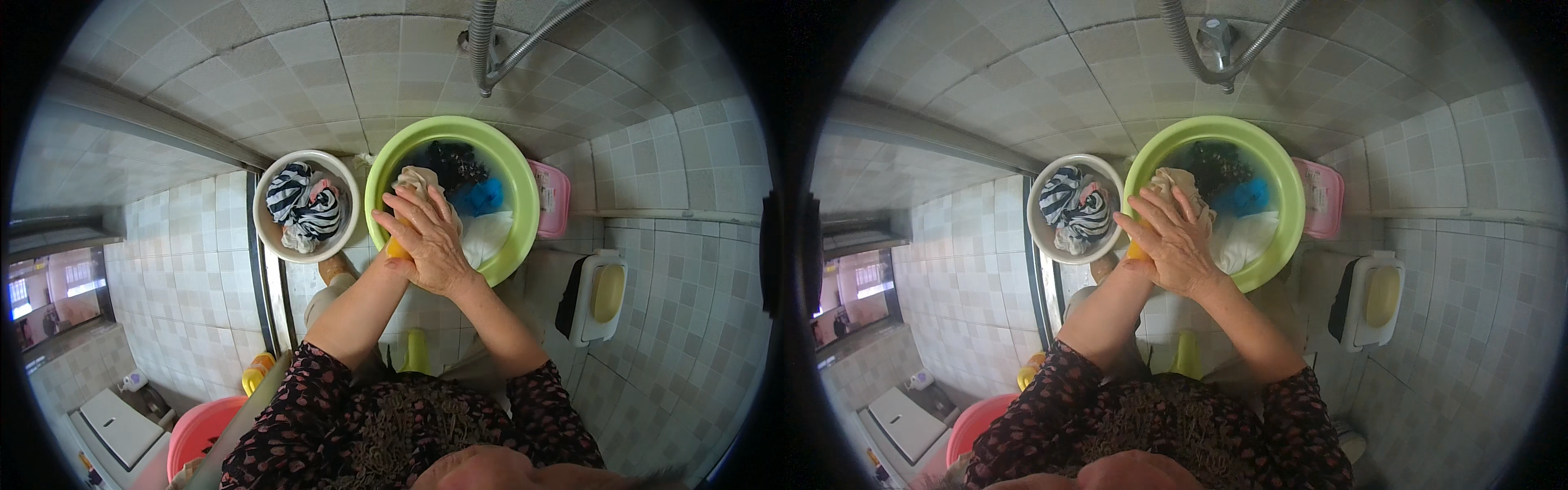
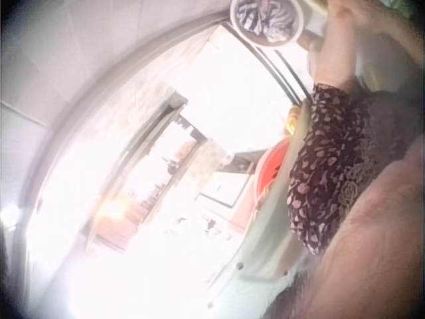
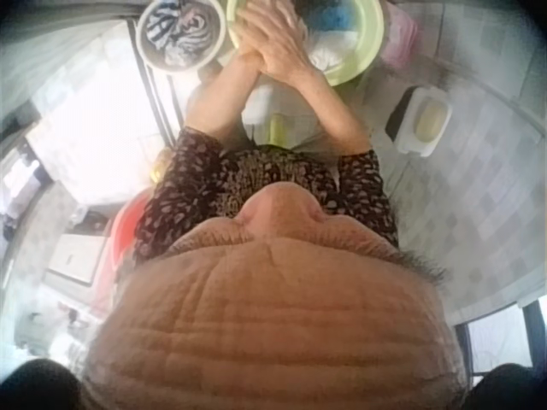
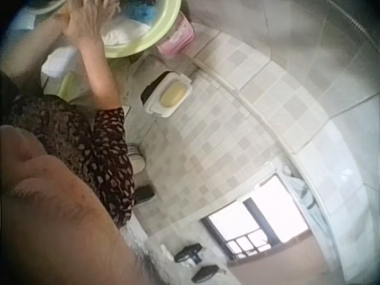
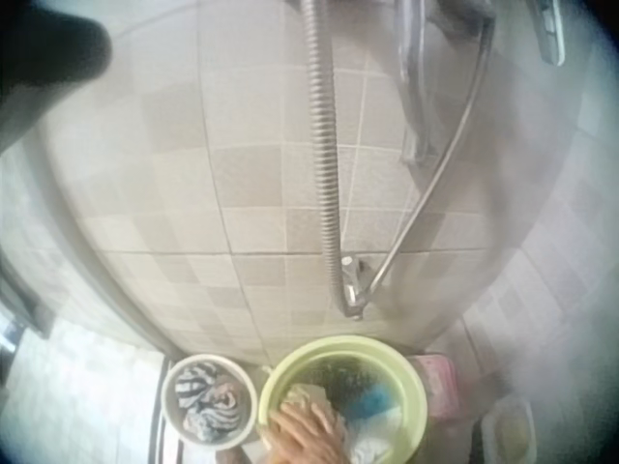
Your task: The person washes clothing items in a basin of water, using a sponge to apply soap and scrubbing and wringing the fabric by hand.
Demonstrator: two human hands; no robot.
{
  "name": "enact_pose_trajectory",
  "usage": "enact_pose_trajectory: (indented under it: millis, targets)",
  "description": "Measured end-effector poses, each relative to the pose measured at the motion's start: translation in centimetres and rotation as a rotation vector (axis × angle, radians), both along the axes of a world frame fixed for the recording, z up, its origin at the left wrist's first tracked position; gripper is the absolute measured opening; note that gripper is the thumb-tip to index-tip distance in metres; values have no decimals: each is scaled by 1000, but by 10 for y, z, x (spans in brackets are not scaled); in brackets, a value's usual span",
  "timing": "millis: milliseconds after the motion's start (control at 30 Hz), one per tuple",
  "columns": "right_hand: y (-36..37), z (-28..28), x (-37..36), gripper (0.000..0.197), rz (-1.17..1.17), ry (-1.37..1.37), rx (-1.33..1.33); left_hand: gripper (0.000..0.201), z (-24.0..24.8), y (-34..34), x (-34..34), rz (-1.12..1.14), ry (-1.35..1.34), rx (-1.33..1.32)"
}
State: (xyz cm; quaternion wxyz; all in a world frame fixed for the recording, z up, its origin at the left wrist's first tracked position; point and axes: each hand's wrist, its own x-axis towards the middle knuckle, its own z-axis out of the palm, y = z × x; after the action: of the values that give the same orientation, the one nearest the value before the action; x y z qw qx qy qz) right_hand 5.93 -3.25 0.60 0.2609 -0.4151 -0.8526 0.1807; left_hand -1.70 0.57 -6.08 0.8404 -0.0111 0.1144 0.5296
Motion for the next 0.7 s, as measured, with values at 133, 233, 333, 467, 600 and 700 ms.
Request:
enact_pose_trajectory:
  millis: [133, 233, 333, 467, 600, 700]
  targets:
    - [4, 2, 7, 58, -65, 93, -37, 40, 5, -1, 8, 10, 112, -153]
    - [9, -1, 14, 53, -151, 241, -86, 40, 7, -2, 16, 8, 158, -258]
    - [10, -8, 17, 49, -387, 321, -121, 40, 10, -8, 23, 2, 204, -360]
    - [4, -15, 17, 52, -554, 264, -10, 41, 12, -10, 28, -23, 227, -405]
    - [-15, 10, -12, 46, -224, 86, 19, 41, 8, -10, 7, 60, 250, -426]
    - [1, -9, 4, 47, -293, 229, -55, 42, 5, -1, 16, 39, 245, -438]
